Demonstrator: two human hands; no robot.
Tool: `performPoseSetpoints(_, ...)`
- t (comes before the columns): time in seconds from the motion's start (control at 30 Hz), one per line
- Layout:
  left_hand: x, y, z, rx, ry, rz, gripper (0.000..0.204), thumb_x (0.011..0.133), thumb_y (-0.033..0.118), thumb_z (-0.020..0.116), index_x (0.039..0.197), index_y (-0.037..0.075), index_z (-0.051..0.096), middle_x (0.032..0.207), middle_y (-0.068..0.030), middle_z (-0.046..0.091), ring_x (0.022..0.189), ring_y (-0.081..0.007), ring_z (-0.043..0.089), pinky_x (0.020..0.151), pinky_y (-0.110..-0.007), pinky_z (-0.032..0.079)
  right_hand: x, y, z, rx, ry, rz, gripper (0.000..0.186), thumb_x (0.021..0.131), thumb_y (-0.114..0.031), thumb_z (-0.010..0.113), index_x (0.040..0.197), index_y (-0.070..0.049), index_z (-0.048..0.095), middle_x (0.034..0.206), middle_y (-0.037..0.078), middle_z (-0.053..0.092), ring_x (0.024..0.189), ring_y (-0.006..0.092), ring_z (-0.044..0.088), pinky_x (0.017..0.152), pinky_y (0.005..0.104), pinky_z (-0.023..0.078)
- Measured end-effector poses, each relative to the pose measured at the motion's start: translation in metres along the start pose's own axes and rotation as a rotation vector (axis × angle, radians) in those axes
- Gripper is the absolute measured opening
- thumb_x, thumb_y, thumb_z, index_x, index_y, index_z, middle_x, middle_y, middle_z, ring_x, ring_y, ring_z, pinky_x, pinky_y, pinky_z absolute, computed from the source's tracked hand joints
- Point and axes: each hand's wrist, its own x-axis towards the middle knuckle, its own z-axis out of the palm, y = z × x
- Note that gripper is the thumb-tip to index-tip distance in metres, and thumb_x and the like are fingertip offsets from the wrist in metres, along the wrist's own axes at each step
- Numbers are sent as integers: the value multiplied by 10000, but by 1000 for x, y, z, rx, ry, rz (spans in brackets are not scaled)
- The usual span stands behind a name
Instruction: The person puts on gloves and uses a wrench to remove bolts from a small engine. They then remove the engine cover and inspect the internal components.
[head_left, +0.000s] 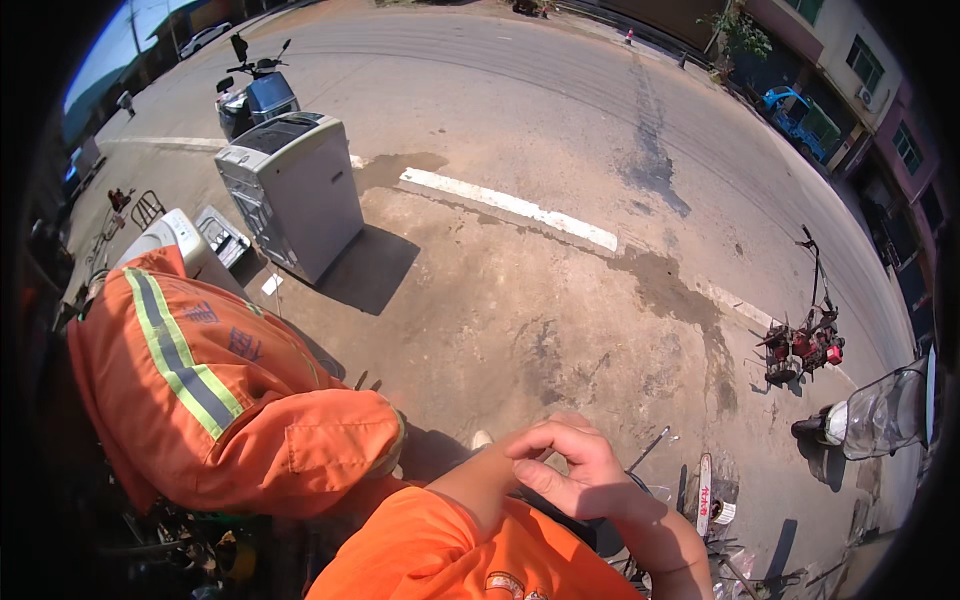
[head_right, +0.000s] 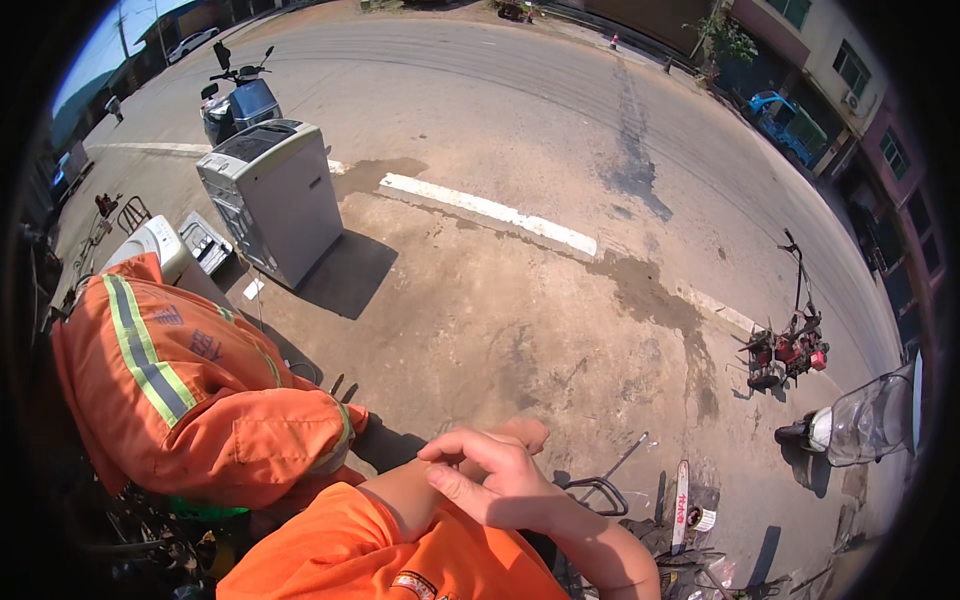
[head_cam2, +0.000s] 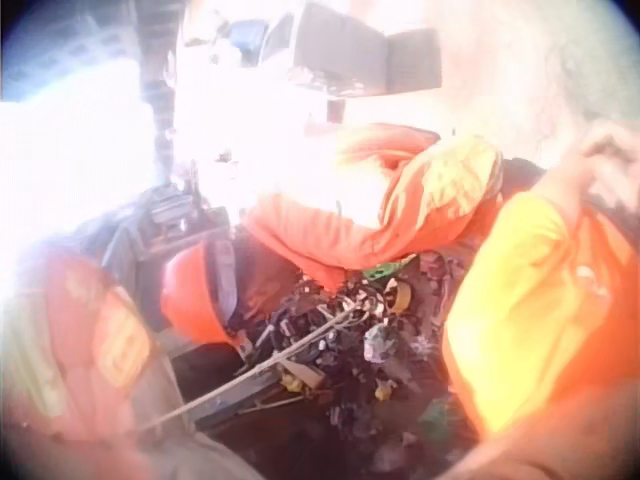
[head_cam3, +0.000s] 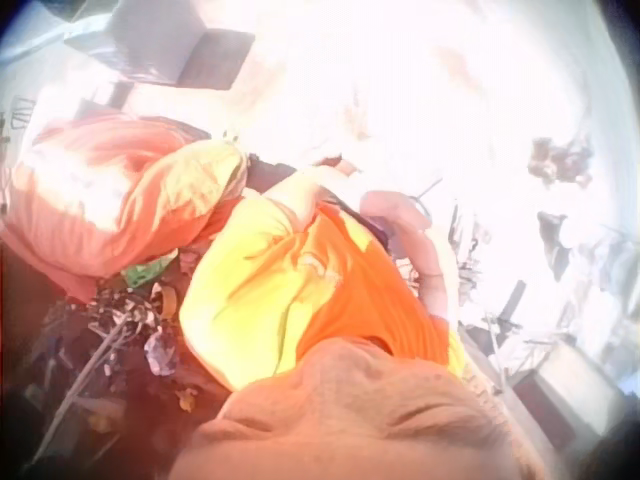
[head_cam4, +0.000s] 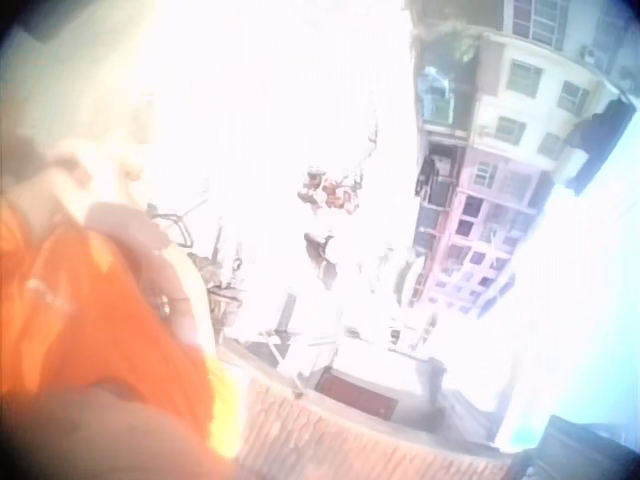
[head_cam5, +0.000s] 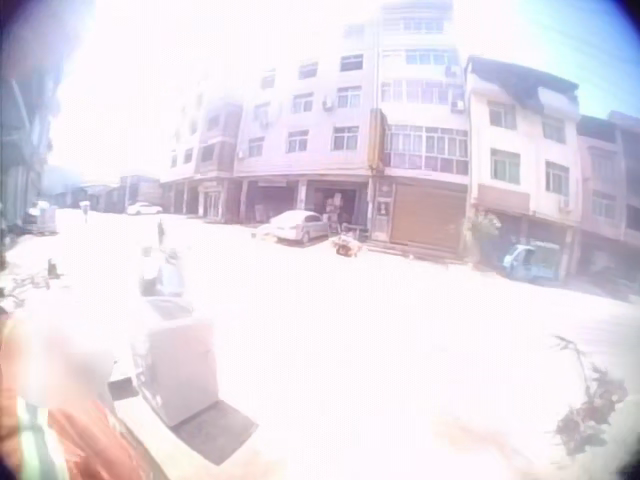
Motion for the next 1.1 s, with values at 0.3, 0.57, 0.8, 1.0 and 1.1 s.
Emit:
performPoseSetpoints(0.3, 45, -195, -133, -189, 282, -156, 287, 766, 200, 665, 1000, 54, 744, 1031, -190, 710, 984, -335, 685, 779, -445, 548, 126, 180, -78, 321, -4, 256, 164, 918, -81, 643, 1012, 53, 658, 840, 101, 681, 779, 163, 666, 727, 277, 536)
performPoseSetpoints(0.57, 16, -440, -114, -735, 806, -621, 341, 879, 330, 613, 1071, 62, 701, 1079, -208, 687, 1031, -385, 648, 887, -473, 527, 315, 330, -130, 458, -65, 430, 236, 959, -183, 620, 981, 51, 640, 779, 82, 646, 712, 152, 609, 668, 287, 500)
performPoseSetpoints(0.8, -64, -505, -97, -1151, 896, -809, 407, 874, 347, 652, 1135, 35, 677, 1093, -181, 701, 1041, -342, 661, 921, -418, 515, 509, 356, -78, 312, -585, 557, 222, 961, -174, 637, 1017, 39, 662, 833, 57, 666, 752, 114, 620, 694, 266, 514)
performPoseSetpoints(1.0, -64, -626, -56, -1373, 1029, -930, 380, 860, 340, 670, 1110, 54, 690, 1104, -188, 690, 1042, -349, 652, 919, -434, 510, 657, 366, 60, 208, -757, 455, 199, 946, -157, 659, 1015, 30, 665, 830, 49, 671, 759, 110, 628, 687, 266, 525)
performPoseSetpoints(1.1, -128, -703, -77, -1413, 1067, -959, 394, 851, 341, 677, 1125, 58, 688, 1101, -203, 686, 1051, -352, 648, 929, -435, 507, 715, 365, 137, 325, -783, 485, 208, 947, -164, 661, 1014, 33, 664, 828, 50, 670, 760, 109, 628, 689, 264, 523)
